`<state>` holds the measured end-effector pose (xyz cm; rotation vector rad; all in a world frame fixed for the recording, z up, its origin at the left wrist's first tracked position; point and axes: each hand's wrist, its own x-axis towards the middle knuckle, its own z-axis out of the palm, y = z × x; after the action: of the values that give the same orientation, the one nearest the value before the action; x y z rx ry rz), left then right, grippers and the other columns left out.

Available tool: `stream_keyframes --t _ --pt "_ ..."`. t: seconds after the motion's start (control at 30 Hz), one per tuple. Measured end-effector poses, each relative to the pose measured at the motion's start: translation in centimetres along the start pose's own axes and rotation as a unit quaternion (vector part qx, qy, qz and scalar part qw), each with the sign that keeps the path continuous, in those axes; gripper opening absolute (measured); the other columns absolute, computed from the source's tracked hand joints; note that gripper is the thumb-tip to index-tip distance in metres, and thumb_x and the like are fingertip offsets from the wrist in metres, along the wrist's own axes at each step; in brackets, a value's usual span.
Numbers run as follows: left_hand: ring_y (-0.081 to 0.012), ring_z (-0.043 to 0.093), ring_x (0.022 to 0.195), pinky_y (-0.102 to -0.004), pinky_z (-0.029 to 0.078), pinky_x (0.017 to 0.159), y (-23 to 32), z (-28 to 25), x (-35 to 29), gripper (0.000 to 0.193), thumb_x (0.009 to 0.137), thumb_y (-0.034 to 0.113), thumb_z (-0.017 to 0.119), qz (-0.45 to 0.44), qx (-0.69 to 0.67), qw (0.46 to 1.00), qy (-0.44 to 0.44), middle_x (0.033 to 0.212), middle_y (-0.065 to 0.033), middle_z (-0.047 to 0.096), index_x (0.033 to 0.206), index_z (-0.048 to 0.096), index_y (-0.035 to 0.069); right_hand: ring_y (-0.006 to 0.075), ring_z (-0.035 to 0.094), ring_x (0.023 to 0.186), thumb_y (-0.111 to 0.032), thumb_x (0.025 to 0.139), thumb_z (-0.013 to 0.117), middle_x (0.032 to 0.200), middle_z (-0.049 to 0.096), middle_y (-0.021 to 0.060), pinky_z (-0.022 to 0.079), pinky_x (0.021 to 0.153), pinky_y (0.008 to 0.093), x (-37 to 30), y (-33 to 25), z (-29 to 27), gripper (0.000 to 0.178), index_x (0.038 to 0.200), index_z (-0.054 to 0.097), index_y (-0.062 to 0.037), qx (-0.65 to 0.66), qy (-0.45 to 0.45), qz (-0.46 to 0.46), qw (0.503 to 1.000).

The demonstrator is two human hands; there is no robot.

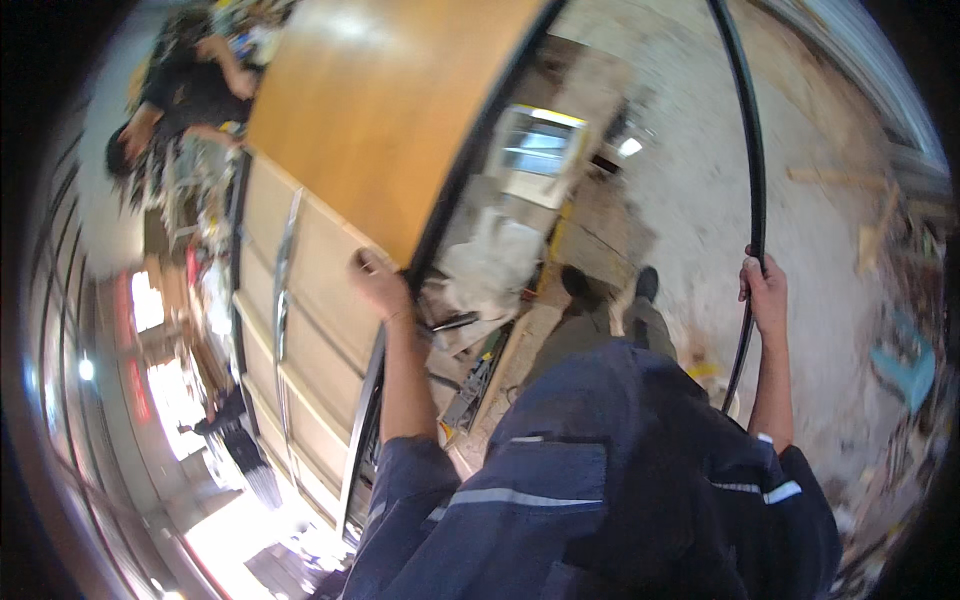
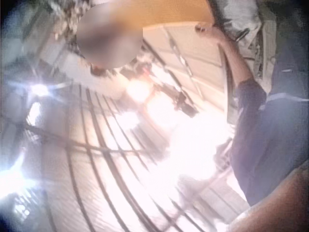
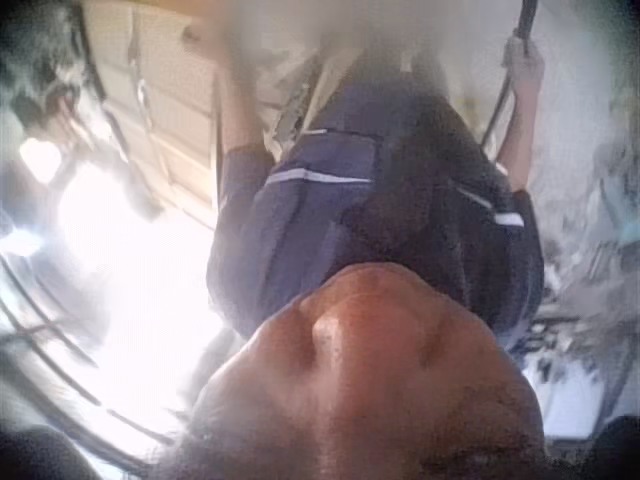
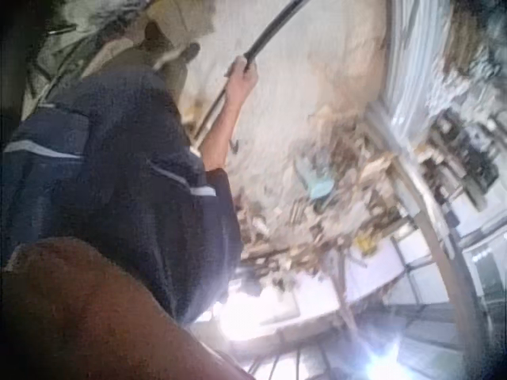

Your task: The person assembles a wooden panel into a metal frame structure. They position the panel, secure it with a hammer, and use a nail gun to fasten components. The person also handles bubble wrap and a utility knife to prepare materials.

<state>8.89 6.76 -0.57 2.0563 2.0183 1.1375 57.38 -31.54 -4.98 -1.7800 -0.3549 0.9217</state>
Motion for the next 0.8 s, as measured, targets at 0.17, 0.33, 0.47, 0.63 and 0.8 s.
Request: stream_keyframes --t 0.17,0.33,0.47,0.63,0.8 --pt "-0.0249 0.060 0.089 -0.0410 0.049 0.083 5.1 -3.0 -3.8 0.025 0.101 0.020 0.057 -0.066 -0.135 0.989 -0.001 0.097 -0.0173 0.064 0.110 0.063 -0.003 0.0066 0.049 0.055 -0.024 0.096 0.062 0.066 0.053 -0.0016 0.042 0.050 0.0261 0.1 -13.9 13.5 0.021 0.096 0.063 -0.0024 -0.060 -0.166 -0.109 0.978" --pt "-0.0271 0.067 0.098 -0.0379 0.052 0.086 12.7 -6.0 -10.8 0.033 0.097 0.023 0.061 0.007 -0.307 0.878 -0.367 0.107 -0.0192 0.068 0.121 0.061 0.000 0.0069 0.051 0.054 -0.015 0.091 0.061 0.067 0.056 -0.0013 0.041 0.048 0.0258 -2.1 -20.9 27.5 0.023 0.110 0.067 -0.0036 -0.122 -0.318 -0.101 0.935" --pt "-0.0224 0.064 0.091 -0.0351 0.052 0.077 12.2 -6.5 -13.2 0.051 0.098 0.027 0.066 -0.100 -0.459 0.739 -0.483 0.105 -0.0160 0.065 0.134 0.047 -0.003 0.0092 0.052 0.051 -0.007 0.089 0.056 0.070 0.056 0.0012 0.042 0.045 0.0262 -4.1 -24.8 38.8 0.018 0.105 0.062 -0.0003 -0.122 -0.403 -0.116 0.899" --pt "-0.0217 0.065 0.079 -0.0388 0.051 0.066 12.2 -7.1 -7.9 0.034 0.098 0.021 0.066 -0.161 -0.452 0.800 -0.359 0.093 -0.0166 0.068 0.115 0.050 -0.003 0.0098 0.056 0.058 -0.008 0.091 0.057 0.074 0.058 0.0027 0.050 0.053 0.0271 -2.9 -26.3 49.5 0.006 0.092 0.059 -0.0022 -0.090 -0.460 -0.153 0.870" --pt "-0.0175 0.063 0.075 -0.0351 0.051 0.065 7.5 -4.0 0.1 0.024 0.101 0.017 0.060 -0.108 -0.504 0.851 -0.099 0.088 -0.0107 0.067 0.111 0.052 -0.003 0.0228 0.065 0.094 -0.021 0.093 0.057 0.099 0.067 0.0155 0.051 0.085 0.0325 -2.5 -25.3 53.2 0.030 0.109 0.061 0.0047 -0.199 -0.426 -0.307 0.828"
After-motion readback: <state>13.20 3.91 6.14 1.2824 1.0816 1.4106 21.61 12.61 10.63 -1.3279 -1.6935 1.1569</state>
